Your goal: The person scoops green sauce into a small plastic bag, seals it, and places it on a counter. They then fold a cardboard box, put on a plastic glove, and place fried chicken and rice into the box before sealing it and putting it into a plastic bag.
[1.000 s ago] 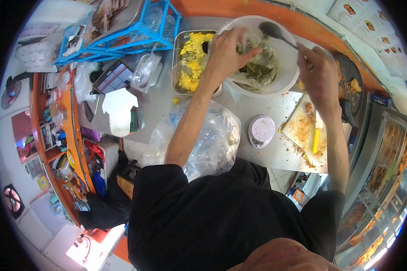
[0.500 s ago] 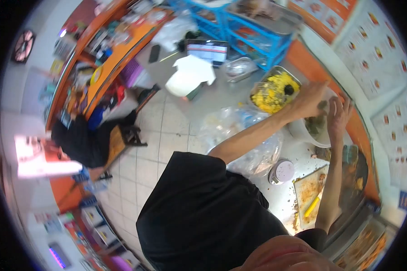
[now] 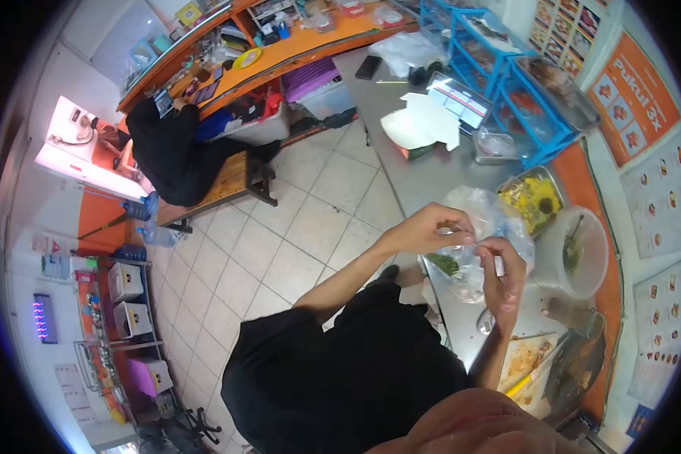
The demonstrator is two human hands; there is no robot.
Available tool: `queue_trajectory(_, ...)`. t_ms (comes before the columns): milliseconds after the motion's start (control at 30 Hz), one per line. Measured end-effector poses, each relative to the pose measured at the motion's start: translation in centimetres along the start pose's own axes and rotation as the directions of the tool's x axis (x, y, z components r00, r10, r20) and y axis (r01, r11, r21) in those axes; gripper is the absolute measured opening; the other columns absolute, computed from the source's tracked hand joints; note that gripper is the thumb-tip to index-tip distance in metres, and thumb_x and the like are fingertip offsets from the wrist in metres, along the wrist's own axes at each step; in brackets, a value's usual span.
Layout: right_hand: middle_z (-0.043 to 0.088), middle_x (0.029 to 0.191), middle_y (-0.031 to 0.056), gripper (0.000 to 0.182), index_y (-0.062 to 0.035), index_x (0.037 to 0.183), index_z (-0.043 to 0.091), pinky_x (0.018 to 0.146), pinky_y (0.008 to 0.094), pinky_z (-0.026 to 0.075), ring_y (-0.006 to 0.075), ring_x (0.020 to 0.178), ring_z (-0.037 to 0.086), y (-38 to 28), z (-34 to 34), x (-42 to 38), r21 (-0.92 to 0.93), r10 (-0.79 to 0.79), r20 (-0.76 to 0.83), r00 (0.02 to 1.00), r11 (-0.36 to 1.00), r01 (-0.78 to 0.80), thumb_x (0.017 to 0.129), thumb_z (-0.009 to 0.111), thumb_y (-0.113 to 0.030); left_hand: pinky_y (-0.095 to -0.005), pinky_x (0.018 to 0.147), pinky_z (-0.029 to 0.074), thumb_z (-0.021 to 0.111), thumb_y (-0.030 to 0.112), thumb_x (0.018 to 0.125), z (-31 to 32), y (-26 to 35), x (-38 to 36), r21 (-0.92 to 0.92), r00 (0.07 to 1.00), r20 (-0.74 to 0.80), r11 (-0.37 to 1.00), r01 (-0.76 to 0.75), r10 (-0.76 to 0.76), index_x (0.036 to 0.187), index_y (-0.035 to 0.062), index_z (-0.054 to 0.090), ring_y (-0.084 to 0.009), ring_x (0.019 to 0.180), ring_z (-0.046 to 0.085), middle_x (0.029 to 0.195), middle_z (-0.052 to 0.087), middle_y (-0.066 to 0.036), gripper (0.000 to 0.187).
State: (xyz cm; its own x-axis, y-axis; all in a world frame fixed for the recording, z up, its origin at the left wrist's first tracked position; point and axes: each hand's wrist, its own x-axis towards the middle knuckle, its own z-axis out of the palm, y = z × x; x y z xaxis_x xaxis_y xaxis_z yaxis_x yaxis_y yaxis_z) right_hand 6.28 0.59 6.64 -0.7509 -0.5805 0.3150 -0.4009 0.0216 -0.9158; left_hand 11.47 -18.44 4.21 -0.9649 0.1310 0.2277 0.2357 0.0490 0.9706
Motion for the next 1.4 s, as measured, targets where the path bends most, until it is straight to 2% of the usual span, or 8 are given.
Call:
queue_trajectory(33,0.063,0.081,0.0039,0.009,0.0004,0.091,0.063,0.063,0.025,0.046,0.0113,0.071,0.057,0.4,2.6,-0.1,0.237,0.134,-0.073,0.988,0.965,-0.113,0.083,0.065,0.003,-0.0266,0.077,0.047,0.063,0.013,0.09,-1.1,0.3,-2.1,-0.119,0.99,-0.139,0.993,0.018,-0.035,0.097,-0.0026,0.065,-0.0099,0.084,0.058,0.085,0.065,-0.006,0.017)
queue_trajectory(233,0.063,0.076,0.0003,0.01,0.001,0.09,0.064,0.058,0.0205,0.042,0.0057,0.063,0.052,1.0,16.2,3.3,0.417,0.305,0.142,0.942,0.844,-0.336,0.089,0.063,-0.009,-0.0244,0.074,0.047,0.057,0.008,0.093,-10.9,0.9,-10.6,-0.08,0.892,-0.447,0.996,0.036,-0.068,0.098,-0.0062,0.063,-0.0083,0.082,0.056,0.085,0.064,-0.005,0.016)
queue_trajectory(333,0.061,0.072,0.0004,0.013,0.0006,0.087,0.064,0.058,0.0207,0.041,0.0052,0.061,0.051,0.5,22.6,7.2,0.366,0.242,0.144,0.96,0.888,-0.279,0.091,0.061,-0.012,-0.0246,0.066,0.045,0.054,0.012,0.095,-16.9,0.0,-14.0,-0.197,0.864,-0.488,0.98,0.032,-0.126,0.096,-0.0033,0.063,-0.0094,0.073,0.055,0.081,0.061,-0.004,0.017)
queue_trajectory(600,0.056,0.071,0.0014,0.014,0.0014,0.087,0.059,0.061,0.0211,0.041,0.0055,0.067,0.051,-0.8,34.0,16.4,0.403,0.151,0.28,0.948,0.878,-0.259,0.094,0.056,-0.01,-0.0226,0.061,0.041,0.053,0.007,0.093,-30.3,-1.0,-16.9,-0.097,0.825,-0.563,0.995,-0.013,-0.044,0.082,-0.0025,0.058,-0.007,0.067,0.049,0.071,0.055,-0.001,0.015)
queue_trajectory(833,0.055,0.069,-0.0002,0.014,0.0014,0.087,0.061,0.056,0.02,0.037,0.0039,0.063,0.048,2.8,42.1,26.3,0.365,0.129,0.442,0.888,0.878,-0.309,0.093,0.056,-0.01,-0.0236,0.055,0.032,0.051,0.013,0.093,-41.2,-4.0,-14.9,0.096,0.742,-0.67,0.995,0.039,0.036,0.069,0.0012,0.053,-0.008,0.061,0.043,0.064,0.048,-0.001,0.026)
queue_trajectory(1033,0.054,0.064,0.0003,0.011,0.0012,0.086,0.063,0.051,0.0213,0.032,0.0021,0.058,0.043,6.5,48.7,39.5,0.332,0.014,0.492,0.87,0.921,-0.203,0.089,0.061,-0.009,-0.0276,0.058,0.037,0.054,0.004,0.086,-53.3,-6.1,-10.5,0.068,0.667,-0.743,0.984,0.162,-0.059,0.073,-0.0017,0.054,-0.0132,0.06,0.046,0.063,0.05,-0.006,0.014)
queue_trajectory(1167,0.054,0.062,0.0024,0.011,0.0011,0.084,0.063,0.049,0.0233,0.031,0.004,0.055,0.04,6.2,50.7,48.2,0.298,-0.024,0.55,0.835,0.939,-0.169,0.086,0.062,-0.01,-0.0274,0.054,0.035,0.054,-0.002,0.081,-61.7,-6.5,-5.5,0.251,0.786,-0.619,0.949,0.19,0.007,0.069,-0.0014,0.051,-0.0134,0.057,0.045,0.062,0.048,-0.006,0.012)
queue_trajectory(1400,0.059,0.066,0.0079,0.011,0.0015,0.083,0.062,0.049,0.0251,0.038,0.0077,0.055,0.049,10.0,53.7,57.8,0.346,-0.068,0.509,0.858,0.929,-0.132,0.086,0.063,-0.009,-0.0274,0.053,0.035,0.053,-0.003,0.076,-70.8,-8.0,0.9,0.288,0.825,-0.564,0.926,0.243,-0.041,0.068,-0.0023,0.051,-0.0146,0.056,0.044,0.061,0.047,-0.008,0.008)
